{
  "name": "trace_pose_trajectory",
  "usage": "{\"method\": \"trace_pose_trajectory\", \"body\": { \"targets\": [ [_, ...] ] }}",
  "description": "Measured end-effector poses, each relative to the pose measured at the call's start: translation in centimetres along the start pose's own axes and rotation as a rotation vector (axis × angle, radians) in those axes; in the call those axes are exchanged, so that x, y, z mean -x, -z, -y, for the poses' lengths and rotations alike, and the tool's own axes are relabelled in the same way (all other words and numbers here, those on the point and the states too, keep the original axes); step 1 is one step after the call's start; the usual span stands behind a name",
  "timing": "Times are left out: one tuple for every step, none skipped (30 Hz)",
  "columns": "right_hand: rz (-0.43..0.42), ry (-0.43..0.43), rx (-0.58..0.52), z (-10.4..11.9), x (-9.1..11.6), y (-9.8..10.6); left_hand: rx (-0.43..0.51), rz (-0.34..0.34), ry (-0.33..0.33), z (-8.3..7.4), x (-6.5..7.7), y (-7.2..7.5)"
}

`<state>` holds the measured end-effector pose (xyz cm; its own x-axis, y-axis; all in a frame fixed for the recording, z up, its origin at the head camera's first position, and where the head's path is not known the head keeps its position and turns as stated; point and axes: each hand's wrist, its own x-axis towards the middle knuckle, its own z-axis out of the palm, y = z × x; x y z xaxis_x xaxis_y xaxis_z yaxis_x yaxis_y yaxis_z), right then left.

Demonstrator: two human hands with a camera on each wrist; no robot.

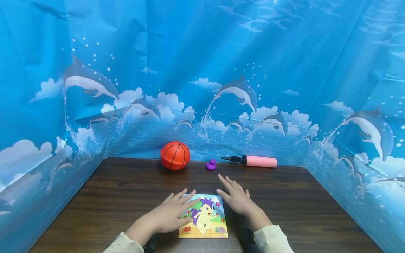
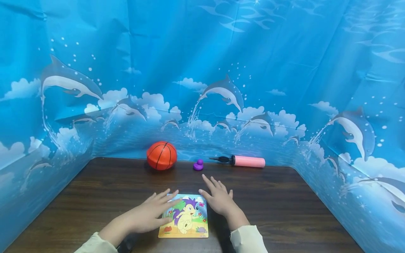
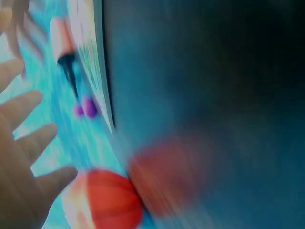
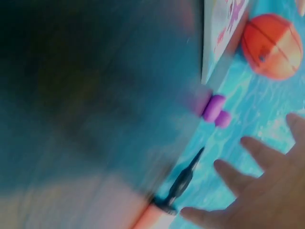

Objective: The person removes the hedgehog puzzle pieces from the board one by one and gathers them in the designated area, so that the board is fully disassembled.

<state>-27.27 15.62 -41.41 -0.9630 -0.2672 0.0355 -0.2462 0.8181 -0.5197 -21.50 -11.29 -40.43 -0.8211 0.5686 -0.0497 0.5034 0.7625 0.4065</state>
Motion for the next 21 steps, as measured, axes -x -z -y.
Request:
{"method": "trace_pose_trajectory", "body": {
  "targets": [
    [0.011,0.042,0.007,0.3,-0.1,-0.2,-0.014,0.027,-0.045,-0.5,0.1,-0.3],
    [0.025,0.083,0.008,0.7,-0.3,-0.4,-0.028,0.051,-0.089,-0.9,0.2,-0.5],
    [0.038,0.128,0.010,1.1,-0.5,-0.6,-0.045,0.071,-0.129,-1.4,0.3,-0.8],
    [0.055,0.165,0.004,1.5,-0.7,-0.8,-0.057,0.086,-0.169,-1.8,0.4,-1.1],
    [0.072,0.201,-0.002,1.8,-0.9,-1.0,-0.069,0.098,-0.208,-2.1,0.5,-1.3],
    [0.088,0.231,-0.009,2.2,-1.1,-1.1,-0.081,0.108,-0.247,-2.4,0.5,-1.5],
    [0.104,0.258,-0.008,2.7,-1.3,-1.4,-0.091,0.117,-0.280,-2.6,0.6,-1.6],
    [0.118,0.282,-0.003,3.1,-1.6,-1.6,-0.097,0.126,-0.306,-2.7,0.7,-1.7],
    [0.128,0.304,0.012,3.6,-1.8,-1.9,-0.110,0.131,-0.328,-2.8,0.7,-1.8],
    [0.140,0.315,0.032,4.1,-2.1,-2.1,-0.120,0.139,-0.343,-2.8,0.6,-1.9],
    [0.148,0.328,0.061,4.5,-2.3,-2.3,-0.132,0.149,-0.355,-2.8,0.6,-1.9],
    [0.157,0.332,0.089,4.9,-2.5,-2.6,-0.136,0.166,-0.357,-2.7,0.5,-2.0],
    [0.170,0.328,0.115,5.3,-2.6,-2.8,-0.141,0.184,-0.353,-2.7,0.4,-2.0],
    [0.185,0.319,0.136,5.8,-2.7,-3.0,-0.153,0.201,-0.352,-2.5,0.3,-2.1],
    [0.199,0.304,0.157,6.1,-2.8,-3.2,-0.169,0.219,-0.357,-2.3,0.1,-2.3],
    [0.216,0.281,0.172,6.5,-2.9,-3.4,-0.184,0.233,-0.357,-2.2,0.0,-2.4],
    [0.234,0.257,0.180,6.7,-2.9,-3.6,-0.186,0.249,-0.354,-2.1,0.0,-2.5],
    [0.251,0.230,0.182,7.0,-2.9,-3.7,-0.184,0.268,-0.345,-2.2,0.0,-2.5],
    [0.264,0.209,0.185,7.2,-3.0,-3.8,-0.196,0.272,-0.345,-2.2,0.0,-2.6],
    [0.274,0.192,0.186,7.3,-3.0,-3.9,-0.204,0.275,-0.344,-2.2,0.1,-2.5],
    [0.281,0.180,0.184,7.4,-3.0,-4.0,-0.214,0.275,-0.342,-2.3,0.2,-2.5]
  ]
}}
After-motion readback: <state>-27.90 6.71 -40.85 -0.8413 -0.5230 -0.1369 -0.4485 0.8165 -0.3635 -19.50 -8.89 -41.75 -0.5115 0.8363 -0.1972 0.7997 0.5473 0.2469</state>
